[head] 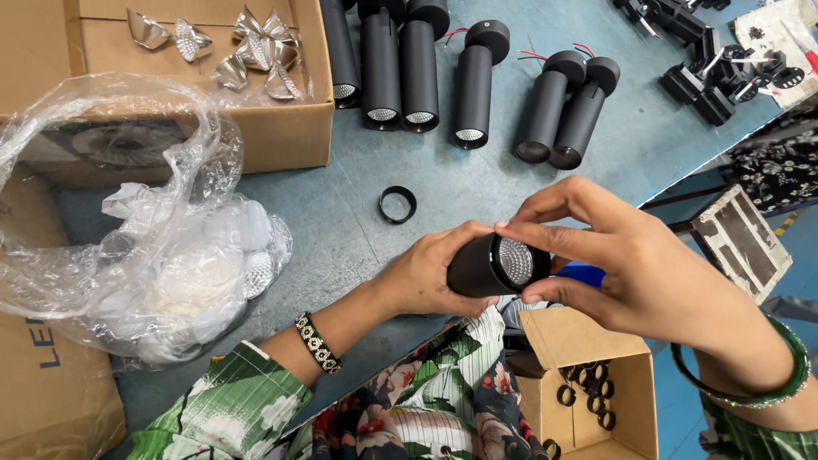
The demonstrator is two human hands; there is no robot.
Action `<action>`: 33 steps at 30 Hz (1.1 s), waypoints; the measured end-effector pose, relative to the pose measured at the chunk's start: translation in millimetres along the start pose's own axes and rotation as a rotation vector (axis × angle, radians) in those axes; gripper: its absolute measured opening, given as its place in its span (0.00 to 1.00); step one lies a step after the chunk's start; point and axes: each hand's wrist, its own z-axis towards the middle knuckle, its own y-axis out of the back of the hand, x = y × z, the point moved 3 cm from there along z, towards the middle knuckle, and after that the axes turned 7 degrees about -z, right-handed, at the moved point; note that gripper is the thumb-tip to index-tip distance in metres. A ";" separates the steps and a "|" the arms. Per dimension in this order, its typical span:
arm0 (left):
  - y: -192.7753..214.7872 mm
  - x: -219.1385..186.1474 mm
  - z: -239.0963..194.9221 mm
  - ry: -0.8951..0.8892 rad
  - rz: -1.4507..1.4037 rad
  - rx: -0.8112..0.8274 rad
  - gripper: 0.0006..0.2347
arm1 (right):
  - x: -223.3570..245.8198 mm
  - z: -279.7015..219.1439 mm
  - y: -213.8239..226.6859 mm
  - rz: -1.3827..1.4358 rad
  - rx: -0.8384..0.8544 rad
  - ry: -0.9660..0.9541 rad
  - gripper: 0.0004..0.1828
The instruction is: The person assembles light fixtures by hand, inserting internal LED components and reflectors into black cylindrical housings and attaching plastic rings to the front.
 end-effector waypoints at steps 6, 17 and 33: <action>-0.6 -1.1 0.8 0.011 0.012 0.003 0.33 | -3.0 -5.2 -1.1 -0.024 0.051 -0.020 0.33; -0.9 -2.6 1.4 0.024 0.032 0.008 0.33 | 4.7 -8.1 -2.1 -0.056 -0.007 0.040 0.31; -1.6 -2.0 1.4 -0.016 0.028 0.029 0.34 | 3.2 -9.5 -2.0 -0.042 0.013 0.044 0.33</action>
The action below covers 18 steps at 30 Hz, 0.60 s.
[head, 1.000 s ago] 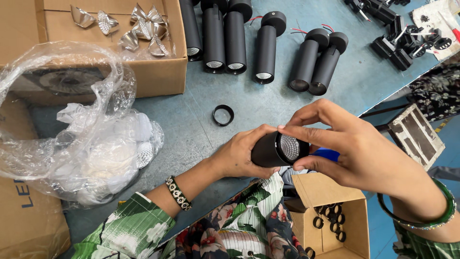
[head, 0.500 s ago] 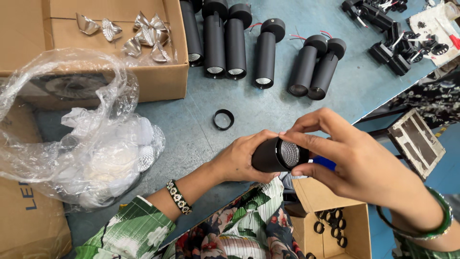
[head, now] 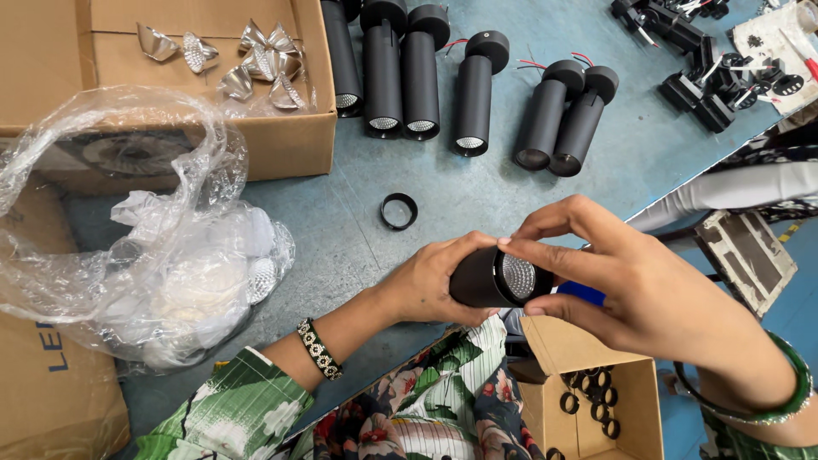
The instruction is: The person assembles light fixtures by hand, inserting internal LED components and reflectors into black cylindrical housings and attaching plastic rings to the front.
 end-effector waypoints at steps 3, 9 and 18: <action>-0.2 0.4 -0.3 0.007 -0.007 0.006 0.34 | -0.4 -0.5 0.3 0.004 -0.022 0.046 0.33; -1.6 1.5 0.6 0.039 0.001 0.027 0.34 | -3.5 -3.9 -0.7 0.025 0.019 -0.006 0.34; -1.3 19.0 -8.1 0.189 -0.392 0.316 0.33 | 6.3 -5.9 -29.6 0.262 -0.223 0.116 0.40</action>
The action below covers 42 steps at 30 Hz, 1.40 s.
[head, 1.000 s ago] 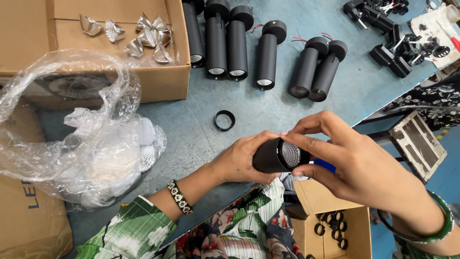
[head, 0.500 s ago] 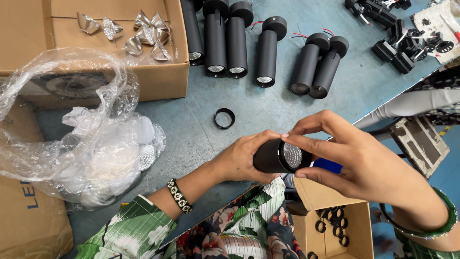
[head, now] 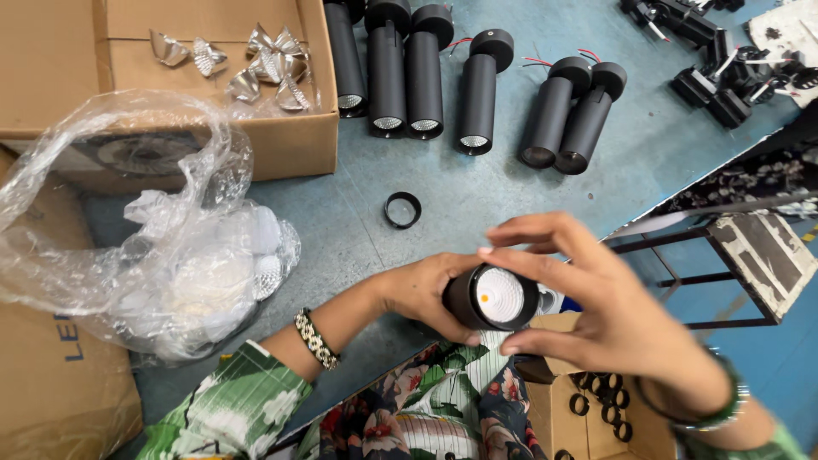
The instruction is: The person assembles light fixtures by hand, inserting internal LED components and reflectors into black cylindrical housings and attaching plastic rings to the front.
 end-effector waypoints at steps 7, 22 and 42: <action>19.3 -3.1 -2.1 0.072 -0.109 0.150 0.32 | -17.9 -18.8 -42.1 -0.023 -0.336 -0.218 0.42; 1.9 -26.3 6.1 -0.012 0.087 -0.128 0.34 | -34.7 -34.9 -56.2 -0.174 -0.579 -0.306 0.39; 1.8 -18.8 6.0 -0.050 0.126 -0.127 0.31 | -56.7 -45.8 -62.5 -0.106 -0.567 -0.132 0.33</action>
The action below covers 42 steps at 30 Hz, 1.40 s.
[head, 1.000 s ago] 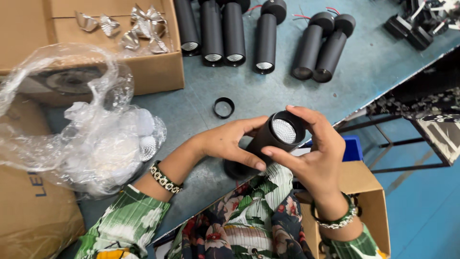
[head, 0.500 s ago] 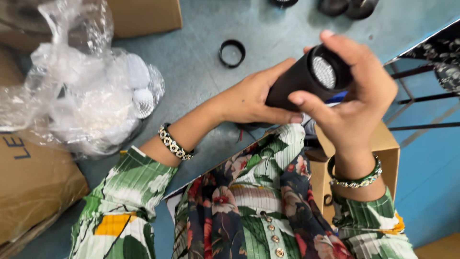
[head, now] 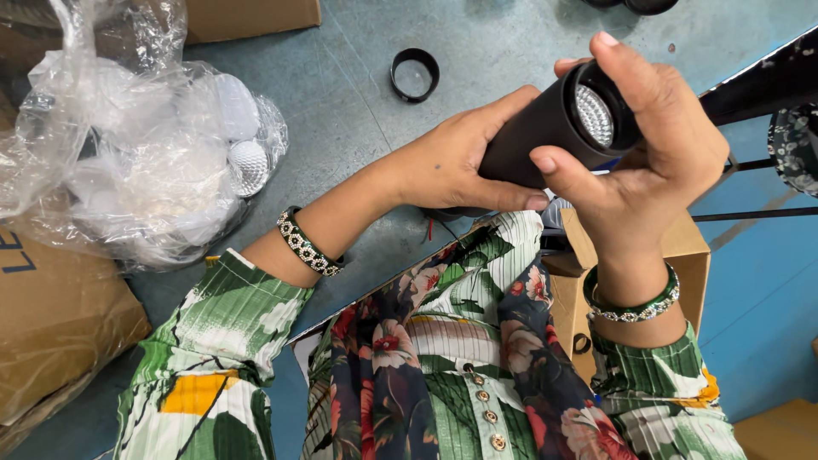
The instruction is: The person assembles light fixtures by hand, inserting internal LED components and reflectors into black cylindrical housings and attaching plastic rings to the front.
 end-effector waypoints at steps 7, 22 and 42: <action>-0.6 1.5 -0.4 -0.011 -0.030 0.004 0.33 | 5.0 1.6 -4.0 -0.049 -0.054 -0.001 0.32; 20.7 -45.7 -0.5 -0.019 0.335 -0.034 0.34 | 3.5 -6.9 -12.9 0.169 -0.082 -0.210 0.35; -18.2 -92.6 -14.4 -0.518 0.891 -0.421 0.25 | -10.3 -47.2 -45.2 -0.094 -0.319 -0.152 0.51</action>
